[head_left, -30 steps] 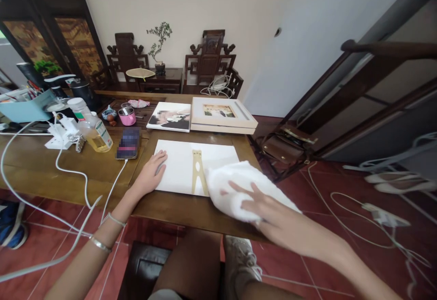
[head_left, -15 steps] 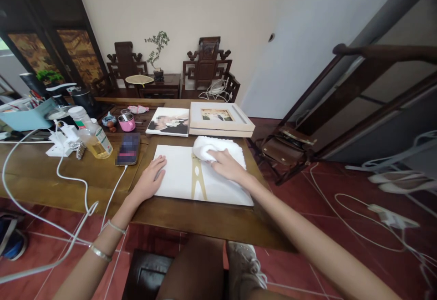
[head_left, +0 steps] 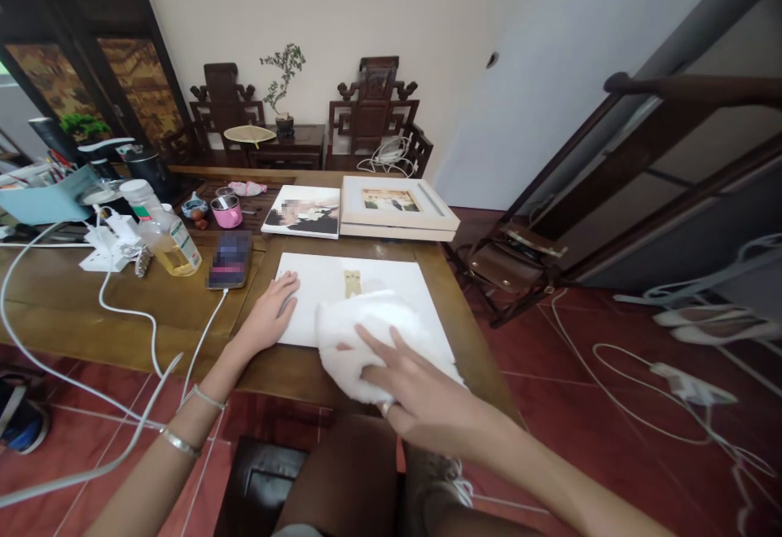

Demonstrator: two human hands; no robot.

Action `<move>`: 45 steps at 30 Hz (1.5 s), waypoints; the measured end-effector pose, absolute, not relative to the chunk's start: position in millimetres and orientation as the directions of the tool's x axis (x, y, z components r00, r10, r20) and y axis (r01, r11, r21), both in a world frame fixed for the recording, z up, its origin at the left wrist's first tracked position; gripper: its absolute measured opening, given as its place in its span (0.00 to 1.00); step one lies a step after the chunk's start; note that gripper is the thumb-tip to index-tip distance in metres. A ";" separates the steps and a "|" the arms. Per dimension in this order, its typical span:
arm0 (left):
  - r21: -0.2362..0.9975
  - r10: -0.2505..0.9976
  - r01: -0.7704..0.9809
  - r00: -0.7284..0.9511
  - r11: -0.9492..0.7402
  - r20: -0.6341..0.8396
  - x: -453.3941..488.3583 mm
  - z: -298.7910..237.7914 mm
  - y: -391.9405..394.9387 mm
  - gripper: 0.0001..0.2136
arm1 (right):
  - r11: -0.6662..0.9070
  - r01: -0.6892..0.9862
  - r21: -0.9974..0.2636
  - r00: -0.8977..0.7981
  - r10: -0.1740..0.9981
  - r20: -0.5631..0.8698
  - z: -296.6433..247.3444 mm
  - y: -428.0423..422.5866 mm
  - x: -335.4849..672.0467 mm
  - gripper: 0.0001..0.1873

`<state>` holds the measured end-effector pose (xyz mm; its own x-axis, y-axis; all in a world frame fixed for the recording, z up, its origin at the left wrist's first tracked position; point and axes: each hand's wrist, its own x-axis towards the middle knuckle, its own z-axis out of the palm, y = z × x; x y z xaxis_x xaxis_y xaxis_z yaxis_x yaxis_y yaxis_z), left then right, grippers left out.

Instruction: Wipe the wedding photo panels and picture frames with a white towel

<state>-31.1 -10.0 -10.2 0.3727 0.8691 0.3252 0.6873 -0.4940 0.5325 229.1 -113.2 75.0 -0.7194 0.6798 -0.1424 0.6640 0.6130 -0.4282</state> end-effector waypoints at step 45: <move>0.615 0.894 0.650 0.294 -0.447 0.339 -27.7 -6.7 0.1 0.21 | 0.714 0.623 -0.319 -0.749 0.662 0.018 64.5 -68.7 173.4 0.20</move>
<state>-27.7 0.1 -6.7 0.2943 0.8935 0.3391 0.6497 -0.4473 0.6146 173.4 -68.7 64.5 -0.7489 0.6624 0.0184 0.6235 0.7138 -0.3190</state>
